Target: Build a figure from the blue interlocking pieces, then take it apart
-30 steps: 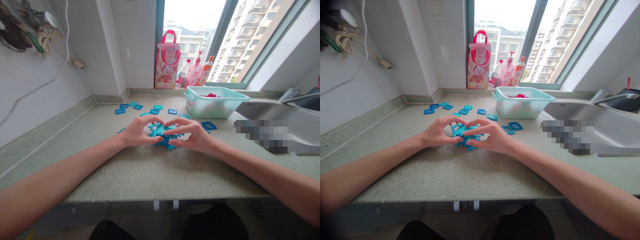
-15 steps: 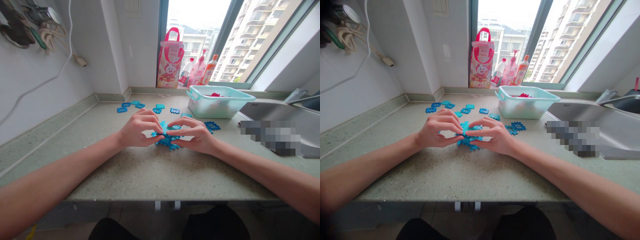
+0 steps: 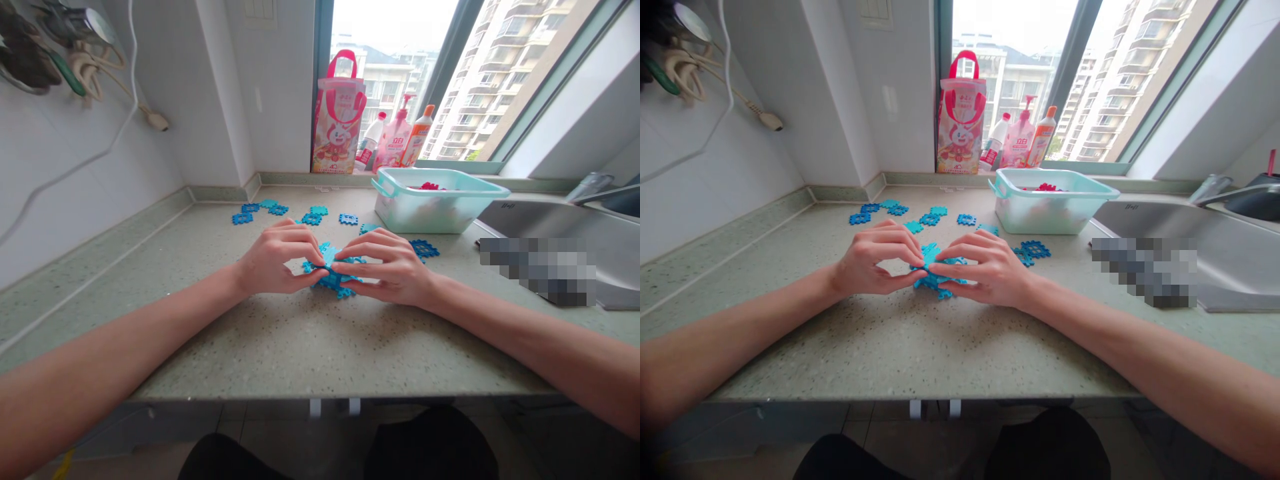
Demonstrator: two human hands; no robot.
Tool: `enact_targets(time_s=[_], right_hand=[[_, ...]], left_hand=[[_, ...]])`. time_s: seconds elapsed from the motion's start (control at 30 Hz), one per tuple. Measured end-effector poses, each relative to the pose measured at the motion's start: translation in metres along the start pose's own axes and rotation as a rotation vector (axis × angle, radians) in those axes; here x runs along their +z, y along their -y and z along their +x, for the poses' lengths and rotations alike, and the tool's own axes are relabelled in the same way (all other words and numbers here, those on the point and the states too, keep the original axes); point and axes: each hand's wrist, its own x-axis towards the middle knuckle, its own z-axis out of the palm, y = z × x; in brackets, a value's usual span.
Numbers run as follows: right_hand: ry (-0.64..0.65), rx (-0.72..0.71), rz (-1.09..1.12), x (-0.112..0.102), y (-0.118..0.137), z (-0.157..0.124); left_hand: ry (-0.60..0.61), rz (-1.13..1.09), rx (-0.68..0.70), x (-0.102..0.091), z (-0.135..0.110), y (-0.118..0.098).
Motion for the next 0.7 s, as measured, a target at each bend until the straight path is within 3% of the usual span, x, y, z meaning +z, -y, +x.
enact_targets(time_s=[0.13, 0.3, 0.4, 0.57, 0.7], right_hand=[[0.017, -0.003, 0.042, -0.007, -0.002, 0.003], [-0.005, 0.376, 0.143, -0.017, -0.018, 0.002], [0.108, 0.511, 0.141, -0.017, -0.032, -0.003], [0.306, 0.416, 0.232, -0.014, -0.036, -0.006], [0.285, 0.338, 0.297, -0.012, -0.028, -0.002]], left_hand=[[0.016, -0.003, 0.028, -0.003, 0.002, 0.001], [0.089, 0.021, 0.007, -0.012, 0.007, 0.007], [0.113, 0.046, 0.007, -0.019, 0.007, 0.013], [0.147, 0.070, 0.039, -0.026, 0.008, 0.014], [0.174, 0.084, 0.026, -0.027, 0.009, 0.012]])
